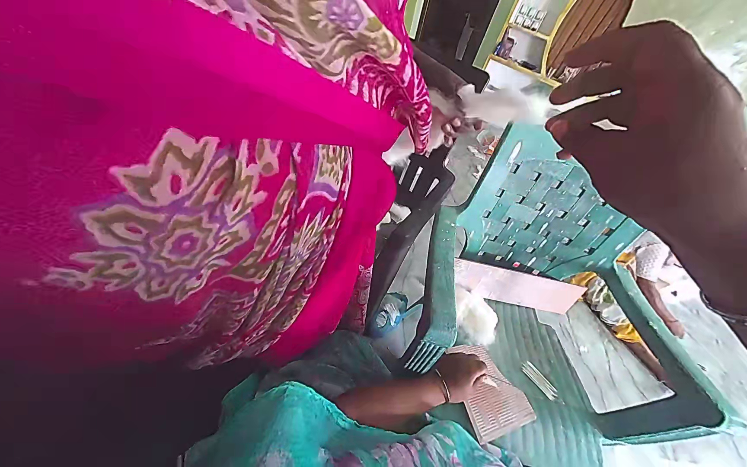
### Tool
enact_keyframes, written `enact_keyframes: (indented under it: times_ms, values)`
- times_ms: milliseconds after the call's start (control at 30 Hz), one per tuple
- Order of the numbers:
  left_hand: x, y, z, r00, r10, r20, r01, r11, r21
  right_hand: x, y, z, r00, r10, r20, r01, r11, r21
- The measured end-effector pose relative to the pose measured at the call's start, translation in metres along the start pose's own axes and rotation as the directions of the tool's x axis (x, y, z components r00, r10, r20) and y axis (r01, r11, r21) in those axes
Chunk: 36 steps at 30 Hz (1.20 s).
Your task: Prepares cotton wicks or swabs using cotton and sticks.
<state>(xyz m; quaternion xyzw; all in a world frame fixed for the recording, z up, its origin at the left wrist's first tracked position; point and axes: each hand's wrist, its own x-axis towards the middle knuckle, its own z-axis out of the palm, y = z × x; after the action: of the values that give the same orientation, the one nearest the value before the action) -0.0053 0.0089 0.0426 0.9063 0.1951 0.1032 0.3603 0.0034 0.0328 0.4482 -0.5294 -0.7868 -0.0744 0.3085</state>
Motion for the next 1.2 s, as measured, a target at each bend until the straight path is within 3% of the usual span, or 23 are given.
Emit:
enact_keyframes:
  times_ms: [167, 300, 367, 467, 567, 633, 700, 867, 967, 1200]
  values:
    - [-0.003, 0.001, -0.002, 1.0, 0.003, -0.009, -0.003, 1.0, -0.024, -0.048, 0.011, -0.009, 0.992, -0.123, 0.006, 0.122, 0.979, -0.166]
    - [-0.008, 0.001, -0.001, 0.988, -0.022, -0.152, 0.005, 0.994, -0.112, -0.116, 0.01, -0.005, 0.946, -0.311, 0.096, 0.324, 0.876, -0.357]
    - [-0.014, 0.006, -0.001, 0.97, -0.087, -0.228, 0.04, 0.978, -0.204, -0.15, 0.017, 0.0, 0.943, -0.324, 0.08, 0.33, 0.868, -0.373]
    - [-0.026, 0.02, -0.008, 0.938, -0.262, -0.228, 0.132, 0.875, -0.465, -0.195, 0.031, 0.001, 0.99, -0.134, 0.047, 0.142, 0.959, -0.244]
    - [-0.038, 0.029, -0.01, 0.889, -0.423, -0.177, 0.165, 0.655, -0.738, -0.237, 0.063, 0.015, 0.983, 0.184, 0.027, -0.183, 0.983, -0.014]
    - [-0.048, 0.035, -0.014, 0.87, -0.472, -0.141, 0.16, 0.542, -0.825, -0.264, 0.079, 0.035, 0.886, 0.447, 0.123, -0.461, 0.878, 0.128]
    - [-0.056, 0.04, -0.02, 0.867, -0.487, -0.102, 0.176, 0.492, -0.853, -0.286, 0.091, 0.062, 0.77, 0.596, 0.23, -0.637, 0.739, 0.218]
    - [-0.06, 0.044, -0.025, 0.88, -0.475, 0.027, 0.299, 0.508, -0.808, -0.323, 0.113, 0.134, 0.597, 0.652, 0.467, -0.798, 0.42, 0.432]
    - [-0.054, 0.047, -0.026, 0.885, -0.46, 0.072, 0.344, 0.542, -0.767, -0.332, 0.115, 0.154, 0.578, 0.613, 0.539, -0.798, 0.283, 0.533]
    - [-0.042, 0.039, -0.02, 0.845, -0.534, 0.029, 0.409, 0.611, -0.677, -0.34, 0.127, 0.172, 0.475, 0.758, 0.446, -0.84, 0.239, 0.487]
